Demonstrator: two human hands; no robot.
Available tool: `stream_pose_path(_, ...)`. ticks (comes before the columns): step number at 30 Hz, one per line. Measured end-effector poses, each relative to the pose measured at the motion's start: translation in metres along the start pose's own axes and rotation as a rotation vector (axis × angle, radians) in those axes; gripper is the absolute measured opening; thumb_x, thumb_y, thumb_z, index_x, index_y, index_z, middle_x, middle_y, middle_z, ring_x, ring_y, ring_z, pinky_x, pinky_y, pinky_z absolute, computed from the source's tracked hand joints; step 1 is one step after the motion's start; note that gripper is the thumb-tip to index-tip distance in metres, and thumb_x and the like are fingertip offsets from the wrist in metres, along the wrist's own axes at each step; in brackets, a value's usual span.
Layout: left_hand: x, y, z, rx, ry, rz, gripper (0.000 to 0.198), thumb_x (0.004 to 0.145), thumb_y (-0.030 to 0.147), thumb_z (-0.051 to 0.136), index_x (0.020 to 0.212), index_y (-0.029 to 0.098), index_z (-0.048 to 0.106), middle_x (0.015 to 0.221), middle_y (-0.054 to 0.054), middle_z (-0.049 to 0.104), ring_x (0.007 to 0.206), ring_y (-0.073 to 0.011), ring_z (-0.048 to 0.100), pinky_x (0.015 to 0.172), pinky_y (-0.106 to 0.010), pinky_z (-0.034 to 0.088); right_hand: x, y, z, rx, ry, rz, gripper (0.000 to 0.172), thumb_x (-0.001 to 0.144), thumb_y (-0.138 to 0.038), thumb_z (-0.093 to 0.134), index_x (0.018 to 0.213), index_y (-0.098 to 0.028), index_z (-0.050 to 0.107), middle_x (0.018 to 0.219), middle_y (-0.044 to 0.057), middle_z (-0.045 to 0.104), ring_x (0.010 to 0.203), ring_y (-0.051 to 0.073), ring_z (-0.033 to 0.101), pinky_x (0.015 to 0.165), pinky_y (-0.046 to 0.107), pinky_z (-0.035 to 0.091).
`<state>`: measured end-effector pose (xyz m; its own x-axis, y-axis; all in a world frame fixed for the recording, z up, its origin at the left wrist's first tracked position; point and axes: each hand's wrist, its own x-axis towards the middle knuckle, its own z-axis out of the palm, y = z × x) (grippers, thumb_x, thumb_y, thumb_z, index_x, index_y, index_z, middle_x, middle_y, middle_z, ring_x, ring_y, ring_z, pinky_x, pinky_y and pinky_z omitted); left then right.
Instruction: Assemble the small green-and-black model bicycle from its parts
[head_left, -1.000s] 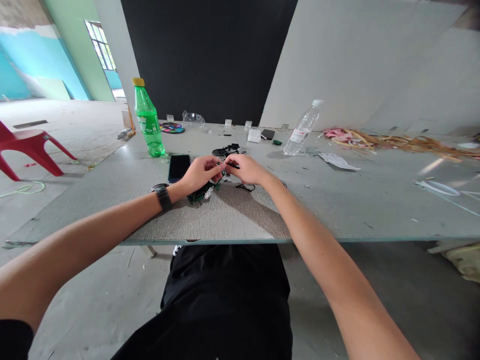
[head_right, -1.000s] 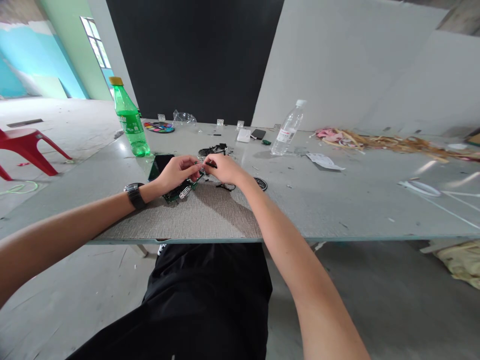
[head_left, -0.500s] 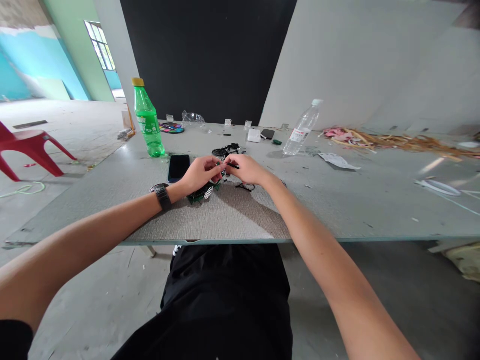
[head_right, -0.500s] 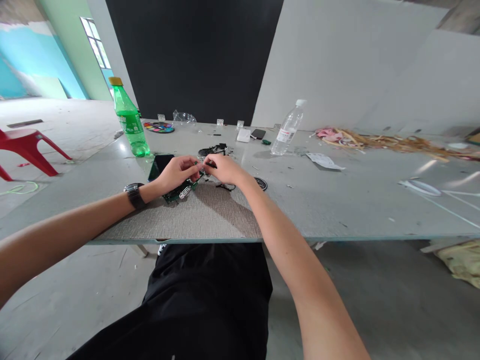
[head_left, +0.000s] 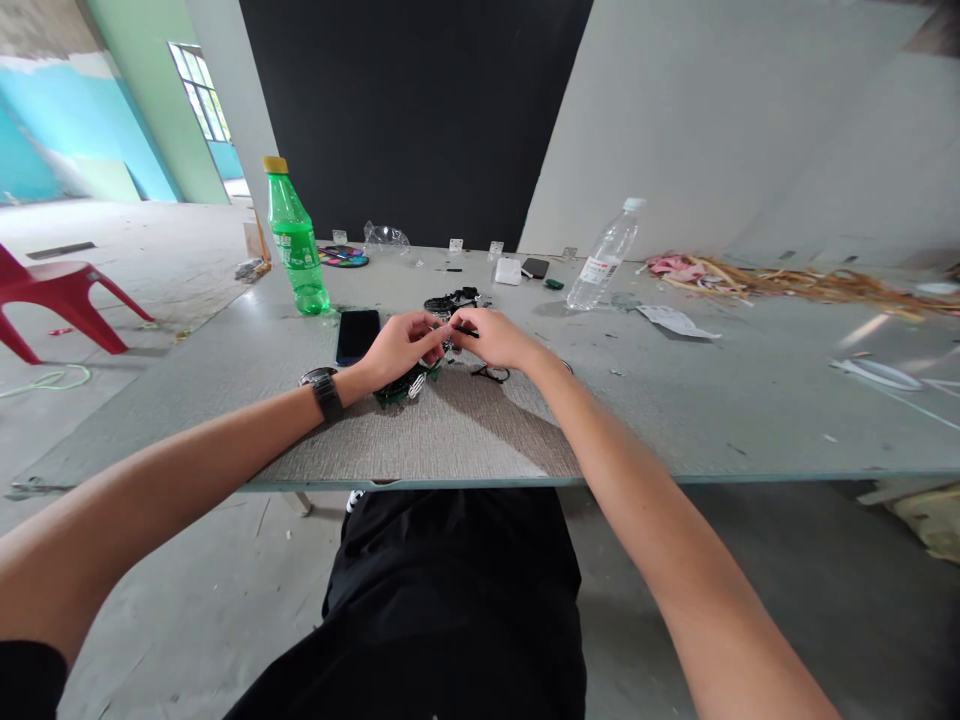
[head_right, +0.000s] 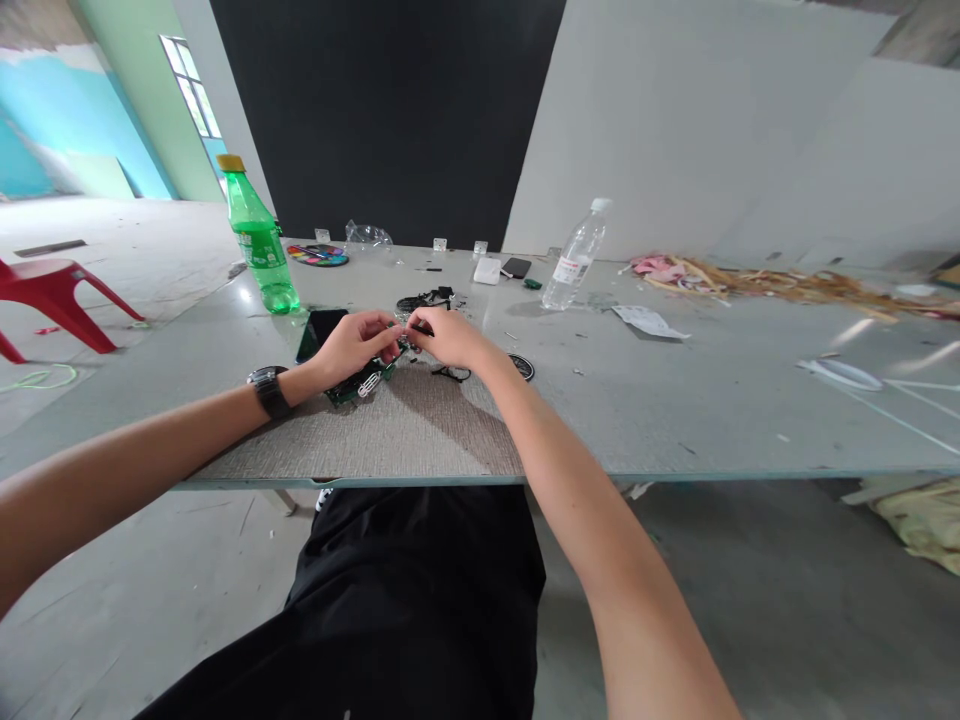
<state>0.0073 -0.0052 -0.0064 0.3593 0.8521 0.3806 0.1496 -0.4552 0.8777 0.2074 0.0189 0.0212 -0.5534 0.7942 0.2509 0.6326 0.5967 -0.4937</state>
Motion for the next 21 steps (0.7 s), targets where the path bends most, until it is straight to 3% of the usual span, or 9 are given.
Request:
stream_pose_path(10, 0.0033, -0.0039, 0.0014, -0.110, 0.116, -0.061, 0.018, 0.092, 0.031, 0.064, 0.086, 0.015, 0.064, 0.072, -0.004, 0.069, 0.064, -0.0108, 0.065, 0.067, -0.025, 0.056, 0.0023, 0.0018, -0.0016, -0.018, 0.062, -0.020, 0.038, 0.096, -0.053, 0.055, 0.082, -0.019, 0.066, 0.077, 0.004, 0.065, 0.069, 0.017, 0.054, 0.066, 0.032, 0.036)
stream_pose_path(21, 0.0055, -0.0080, 0.0012, -0.192, 0.172, -0.077, 0.016, 0.093, 0.029, 0.065, 0.086, 0.014, 0.063, 0.073, -0.003, 0.068, 0.067, -0.0106, 0.065, 0.072, -0.027, 0.057, 0.0008, 0.0035, -0.0002, 0.042, 0.086, -0.021, 0.032, 0.089, -0.052, 0.065, 0.095, -0.021, 0.066, 0.101, 0.009, 0.071, 0.092, 0.024, 0.064, 0.079, 0.037, 0.046)
